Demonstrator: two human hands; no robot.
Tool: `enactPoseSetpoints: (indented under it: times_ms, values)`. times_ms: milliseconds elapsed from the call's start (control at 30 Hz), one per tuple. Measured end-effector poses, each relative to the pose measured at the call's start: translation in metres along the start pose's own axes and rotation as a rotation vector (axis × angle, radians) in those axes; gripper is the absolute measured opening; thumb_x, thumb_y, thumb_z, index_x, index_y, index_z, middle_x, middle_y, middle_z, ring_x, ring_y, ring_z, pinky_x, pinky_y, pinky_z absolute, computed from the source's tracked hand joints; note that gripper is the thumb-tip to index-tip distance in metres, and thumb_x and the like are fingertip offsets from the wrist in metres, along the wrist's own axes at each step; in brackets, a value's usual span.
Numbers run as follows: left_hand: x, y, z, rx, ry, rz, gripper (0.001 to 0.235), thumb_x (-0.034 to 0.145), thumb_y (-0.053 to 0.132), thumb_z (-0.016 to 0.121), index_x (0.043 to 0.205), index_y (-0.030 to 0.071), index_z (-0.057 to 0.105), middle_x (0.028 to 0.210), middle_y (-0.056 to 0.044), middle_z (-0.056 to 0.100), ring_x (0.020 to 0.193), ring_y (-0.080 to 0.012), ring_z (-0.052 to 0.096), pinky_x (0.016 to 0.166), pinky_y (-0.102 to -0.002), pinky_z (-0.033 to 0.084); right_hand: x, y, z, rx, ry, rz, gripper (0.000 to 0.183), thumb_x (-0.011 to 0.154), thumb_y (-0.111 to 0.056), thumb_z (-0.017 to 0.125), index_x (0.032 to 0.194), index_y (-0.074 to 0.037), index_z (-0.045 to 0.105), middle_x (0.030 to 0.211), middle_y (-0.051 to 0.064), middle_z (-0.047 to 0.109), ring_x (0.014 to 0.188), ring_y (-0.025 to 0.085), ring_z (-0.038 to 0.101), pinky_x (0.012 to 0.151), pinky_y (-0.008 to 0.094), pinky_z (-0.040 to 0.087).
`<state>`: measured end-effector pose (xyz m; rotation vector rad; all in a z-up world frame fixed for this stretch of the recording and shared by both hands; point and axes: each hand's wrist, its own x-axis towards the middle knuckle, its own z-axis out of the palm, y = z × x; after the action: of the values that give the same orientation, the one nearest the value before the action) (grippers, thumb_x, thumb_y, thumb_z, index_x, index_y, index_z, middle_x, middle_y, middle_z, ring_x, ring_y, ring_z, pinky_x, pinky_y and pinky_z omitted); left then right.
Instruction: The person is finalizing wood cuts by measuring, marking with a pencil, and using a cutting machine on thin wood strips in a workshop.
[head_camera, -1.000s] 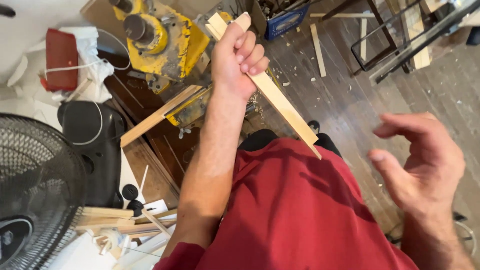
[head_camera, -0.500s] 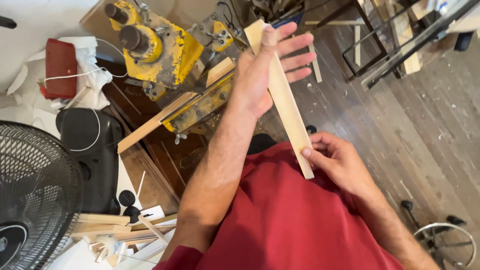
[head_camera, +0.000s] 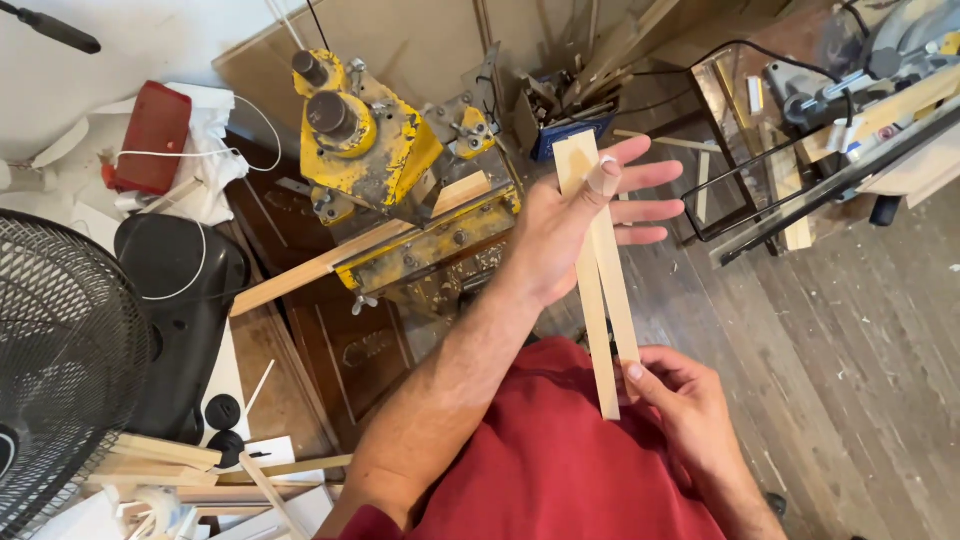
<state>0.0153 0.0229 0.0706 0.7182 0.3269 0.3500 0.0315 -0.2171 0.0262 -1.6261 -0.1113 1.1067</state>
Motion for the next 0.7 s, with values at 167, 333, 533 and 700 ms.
enactPoseSetpoints:
  times_ms: [167,333,533,700]
  values:
    - [-0.006,0.007,0.007,-0.051,0.001,0.028,0.075,0.095,0.036,0.062,0.154,-0.005,0.04,0.143,-0.03,0.058,0.117,-0.0447,0.067,0.097,-0.052,0.061,-0.003,0.011,0.007,0.15,0.075,0.025,0.022,0.094,-0.014,0.071,0.099,0.007,0.075,0.063,0.01,0.055,0.058,0.017,0.051,0.057,0.032,0.048]
    - [-0.007,0.003,0.003,-0.046,-0.015,0.037,0.067,0.099,0.035,0.061,0.15,-0.006,0.045,0.141,-0.031,0.06,0.117,-0.0444,0.068,0.093,-0.049,0.063,-0.006,0.001,0.008,0.072,0.074,0.067,0.023,0.093,-0.012,0.072,0.101,0.009,0.078,0.066,0.014,0.062,0.062,0.02,0.059,0.063,0.032,0.053]
    - [-0.009,-0.006,-0.001,-0.068,-0.052,0.064,0.06,0.103,0.032,0.063,0.147,-0.007,0.05,0.123,-0.03,0.068,0.098,-0.0392,0.074,0.082,-0.044,0.066,-0.005,0.007,0.003,-0.025,0.048,0.053,0.023,0.092,-0.012,0.072,0.102,0.006,0.081,0.073,0.015,0.072,0.067,0.019,0.063,0.068,0.03,0.053]
    - [-0.009,-0.006,-0.001,-0.042,-0.041,0.062,0.057,0.103,0.034,0.066,0.139,-0.008,0.057,0.105,-0.022,0.074,0.078,-0.0287,0.076,0.068,-0.038,0.065,-0.003,0.007,0.003,-0.049,0.03,0.035,0.025,0.09,-0.012,0.072,0.105,0.006,0.081,0.085,0.017,0.08,0.071,0.021,0.068,0.071,0.032,0.057]
